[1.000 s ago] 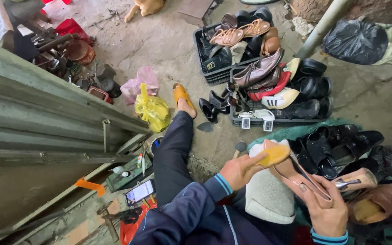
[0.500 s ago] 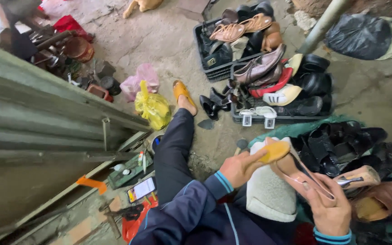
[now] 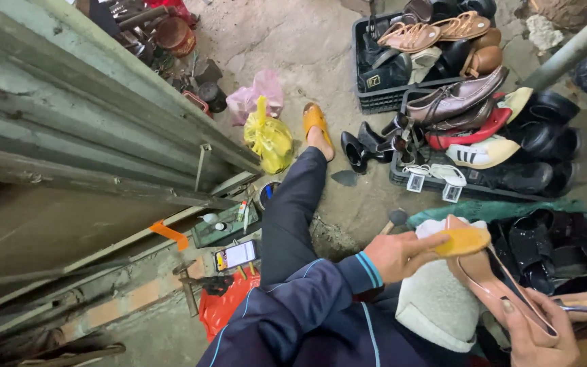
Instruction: The person uses a hammer to tap the heel of a beige high-heeled shoe held in their left hand. They then use a brush to clean the shoe's surface. The task is performed while sitting on the floor.
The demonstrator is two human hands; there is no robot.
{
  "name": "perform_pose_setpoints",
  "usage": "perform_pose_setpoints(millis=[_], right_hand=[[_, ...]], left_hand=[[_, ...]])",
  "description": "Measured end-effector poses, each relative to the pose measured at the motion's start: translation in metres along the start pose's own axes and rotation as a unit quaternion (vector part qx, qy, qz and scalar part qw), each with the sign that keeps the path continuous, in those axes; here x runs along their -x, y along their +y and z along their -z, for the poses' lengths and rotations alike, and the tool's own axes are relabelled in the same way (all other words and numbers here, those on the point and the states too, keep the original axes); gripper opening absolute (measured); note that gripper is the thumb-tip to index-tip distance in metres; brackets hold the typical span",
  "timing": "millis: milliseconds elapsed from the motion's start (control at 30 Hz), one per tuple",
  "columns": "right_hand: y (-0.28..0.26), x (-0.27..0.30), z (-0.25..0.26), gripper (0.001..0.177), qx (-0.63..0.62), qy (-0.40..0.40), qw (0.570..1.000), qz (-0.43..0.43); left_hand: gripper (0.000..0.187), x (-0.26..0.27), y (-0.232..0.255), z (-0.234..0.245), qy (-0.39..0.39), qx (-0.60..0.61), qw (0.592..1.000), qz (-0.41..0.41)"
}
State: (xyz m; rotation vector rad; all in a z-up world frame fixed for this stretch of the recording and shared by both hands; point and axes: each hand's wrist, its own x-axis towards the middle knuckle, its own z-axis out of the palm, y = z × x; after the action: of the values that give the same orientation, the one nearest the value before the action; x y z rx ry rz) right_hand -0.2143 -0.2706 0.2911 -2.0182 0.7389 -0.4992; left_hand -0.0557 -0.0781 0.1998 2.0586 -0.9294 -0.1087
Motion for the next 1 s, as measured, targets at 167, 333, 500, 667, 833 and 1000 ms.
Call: perform_pose_setpoints(millis=[167,333,500,667,833,1000], right_hand=[[-0.013,0.000,0.000,0.032,0.042,0.003,0.999,-0.025],[-0.027,0.000,0.001,0.034,0.031,-0.014,0.998,-0.048],[-0.037,0.001,0.000,0.036,0.059,0.001,0.997,-0.049],[-0.021,0.000,0.001,0.033,0.050,-0.001,0.998,-0.029],[-0.011,0.003,-0.001,0.034,0.005,0.000,1.000,0.008],[-0.001,0.003,-0.008,0.028,-0.006,0.038,0.999,0.004]], left_hand=[[0.051,-0.010,-0.020,-0.012,-0.043,-0.013,0.993,0.109],[0.048,-0.014,-0.020,-0.006,-0.032,0.006,0.993,0.117],[0.049,-0.004,-0.020,-0.009,-0.050,0.014,0.999,0.003],[0.051,-0.007,-0.031,-0.014,-0.020,0.029,0.996,0.077],[0.049,-0.003,-0.027,-0.008,-0.031,0.051,0.993,0.098],[0.050,0.006,-0.011,-0.003,-0.027,0.031,0.999,-0.014]])
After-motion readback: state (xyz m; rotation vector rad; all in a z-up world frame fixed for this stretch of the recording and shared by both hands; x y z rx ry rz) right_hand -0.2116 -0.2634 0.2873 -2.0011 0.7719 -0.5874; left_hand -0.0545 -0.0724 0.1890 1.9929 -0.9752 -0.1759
